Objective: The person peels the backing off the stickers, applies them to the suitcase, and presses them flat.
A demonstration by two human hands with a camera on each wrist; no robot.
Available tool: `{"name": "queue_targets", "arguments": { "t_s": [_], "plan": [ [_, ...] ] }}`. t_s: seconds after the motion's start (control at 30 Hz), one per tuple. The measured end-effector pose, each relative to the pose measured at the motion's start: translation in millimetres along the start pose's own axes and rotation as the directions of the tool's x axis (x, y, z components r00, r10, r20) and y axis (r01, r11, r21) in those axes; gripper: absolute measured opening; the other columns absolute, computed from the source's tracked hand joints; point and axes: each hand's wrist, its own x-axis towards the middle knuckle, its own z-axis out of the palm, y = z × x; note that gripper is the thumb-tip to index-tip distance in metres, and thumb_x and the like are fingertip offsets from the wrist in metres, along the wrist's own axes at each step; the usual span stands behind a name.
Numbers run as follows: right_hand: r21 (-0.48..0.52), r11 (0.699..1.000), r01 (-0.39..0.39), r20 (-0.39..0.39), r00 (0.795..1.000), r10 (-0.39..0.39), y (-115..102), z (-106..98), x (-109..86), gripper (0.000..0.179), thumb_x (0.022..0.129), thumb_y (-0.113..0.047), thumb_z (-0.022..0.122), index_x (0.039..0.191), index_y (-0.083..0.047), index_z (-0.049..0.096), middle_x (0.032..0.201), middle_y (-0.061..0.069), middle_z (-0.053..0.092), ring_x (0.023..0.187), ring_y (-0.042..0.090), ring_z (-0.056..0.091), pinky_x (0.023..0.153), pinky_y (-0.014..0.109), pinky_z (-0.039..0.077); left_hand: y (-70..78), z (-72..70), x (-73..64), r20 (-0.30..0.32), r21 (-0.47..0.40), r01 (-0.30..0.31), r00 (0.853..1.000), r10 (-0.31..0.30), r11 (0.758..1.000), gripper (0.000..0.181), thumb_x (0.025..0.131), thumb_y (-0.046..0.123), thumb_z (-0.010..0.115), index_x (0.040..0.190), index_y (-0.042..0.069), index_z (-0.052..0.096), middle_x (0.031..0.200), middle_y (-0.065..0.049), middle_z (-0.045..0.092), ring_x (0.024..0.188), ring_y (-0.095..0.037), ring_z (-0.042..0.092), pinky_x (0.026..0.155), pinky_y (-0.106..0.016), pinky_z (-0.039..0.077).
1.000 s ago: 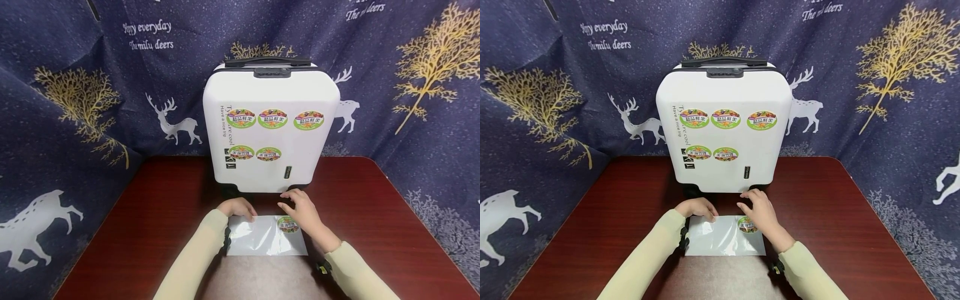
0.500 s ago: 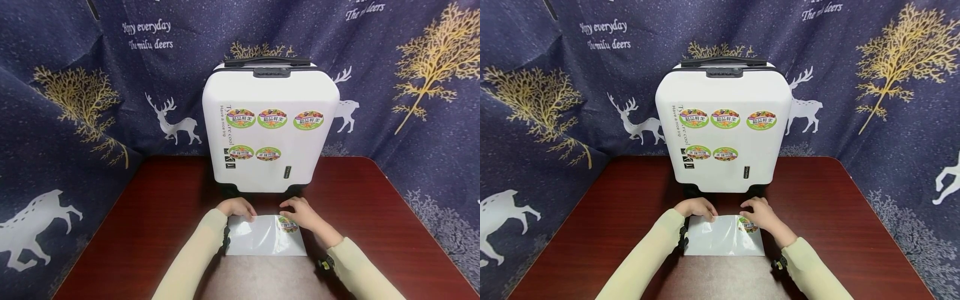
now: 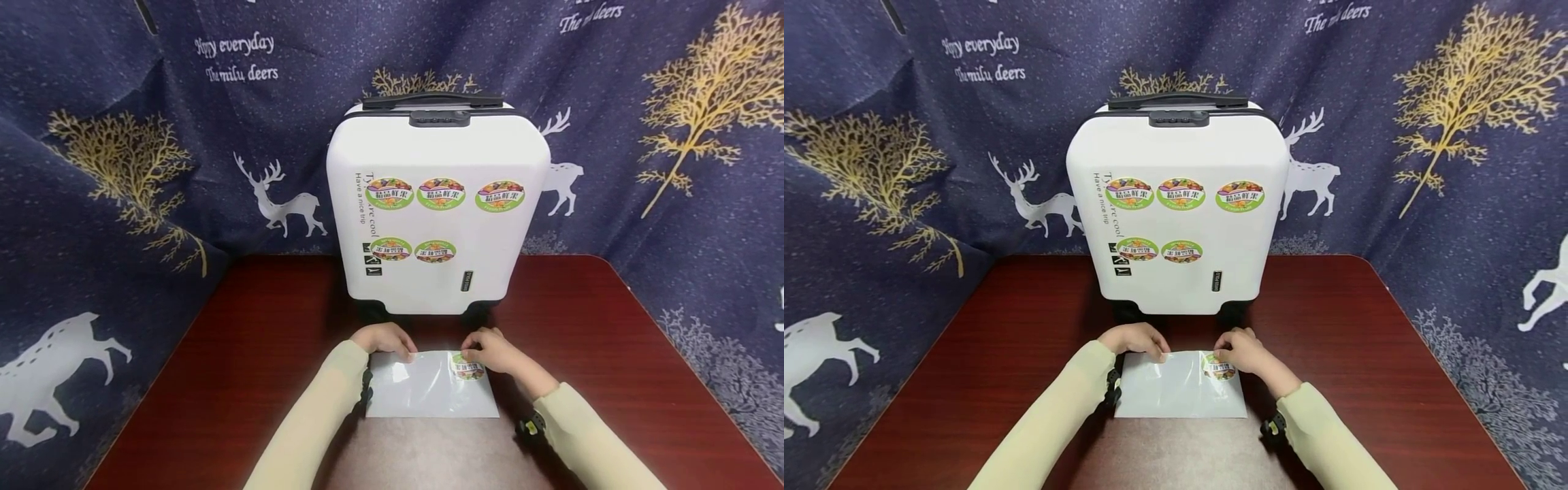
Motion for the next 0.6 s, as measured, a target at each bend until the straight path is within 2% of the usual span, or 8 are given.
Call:
{"name": "queue_targets", "arguments": {
  "t_s": [0.1,0.23,0.33,0.37,0.43,0.53,0.6],
  "plan": [
    [0.013,1.000,-0.004,0.011,1.000,0.004,1.8,-0.5,0.3,0.007,0.092,-0.011,0.071,0.089,-0.005,0.072,0.089,0.009,0.070,0.091,0.024,0.058,0.090,0.045,0.045,0.4,-0.8,-1.3,0.009,-0.011,0.007,1.000,-0.007,1.000,0.029,0.088,0.012,0.073,0.116,0.006,0.077,0.124,-0.008,0.073,0.099,-0.009,0.057,0.088,-0.021,0.048],
    [0.104,0.994,-0.037,0.056,0.998,0.031,4.1,0.6,0.5,0.006,0.092,-0.005,0.068,0.088,-0.001,0.068,0.079,0.006,0.066,0.074,0.014,0.057,0.071,0.031,0.050,1.5,-2.6,-4.0,0.016,-0.033,0.007,1.000,-0.007,0.999,0.033,0.085,0.012,0.071,0.117,0.006,0.077,0.127,-0.008,0.072,0.100,-0.009,0.057,0.087,-0.021,0.048],
    [0.158,0.985,-0.063,0.085,0.995,0.050,5.0,2.2,0.7,0.007,0.093,-0.003,0.067,0.087,0.001,0.066,0.077,0.005,0.064,0.069,0.012,0.055,0.065,0.028,0.049,1.5,-3.9,-3.6,0.023,-0.068,0.018,1.000,-0.016,0.998,0.032,0.084,0.016,0.069,0.113,0.006,0.077,0.112,-0.001,0.073,0.090,-0.008,0.056,0.077,-0.020,0.046],
    [0.161,0.985,-0.063,0.090,0.995,0.049,5.6,2.8,0.8,0.007,0.093,-0.003,0.067,0.087,0.001,0.067,0.077,0.006,0.064,0.069,0.012,0.055,0.065,0.028,0.049,1.7,-4.2,-3.0,0.028,-0.079,0.026,0.999,-0.023,0.997,0.031,0.084,0.018,0.068,0.110,0.005,0.077,0.103,0.000,0.072,0.084,-0.009,0.054,0.072,-0.020,0.045],
    [0.166,0.984,-0.068,0.094,0.994,0.053,6.5,3.8,1.3,0.007,0.093,-0.003,0.067,0.086,0.001,0.067,0.076,0.005,0.064,0.069,0.012,0.055,0.064,0.028,0.049,2.5,-4.4,-1.6,0.038,-0.099,0.047,0.998,-0.043,0.994,0.031,0.084,0.025,0.066,0.106,0.006,0.077,0.094,0.003,0.068,0.080,-0.009,0.053,0.069,-0.021,0.044],
    [0.172,0.983,-0.070,0.093,0.994,0.054,6.2,4.2,1.4,0.007,0.092,-0.003,0.067,0.086,0.001,0.067,0.077,0.006,0.064,0.071,0.013,0.055,0.066,0.028,0.048,5.5,-3.8,0.4,0.043,-0.103,0.082,0.996,-0.078,0.991,0.040,0.085,0.037,0.063,0.106,0.006,0.077,0.096,0.001,0.071,0.086,-0.010,0.060,0.075,-0.024,0.050],
    [0.186,0.980,-0.076,0.096,0.994,0.058,5.7,3.9,1.1,0.007,0.093,-0.004,0.067,0.087,0.001,0.067,0.078,0.007,0.065,0.072,0.013,0.055,0.067,0.028,0.048,8.7,-2.4,1.1,0.033,-0.091,0.102,0.994,-0.100,0.991,0.046,0.088,0.043,0.063,0.111,0.006,0.077,0.110,-0.004,0.075,0.099,-0.013,0.066,0.088,-0.029,0.055]
  ]
}}
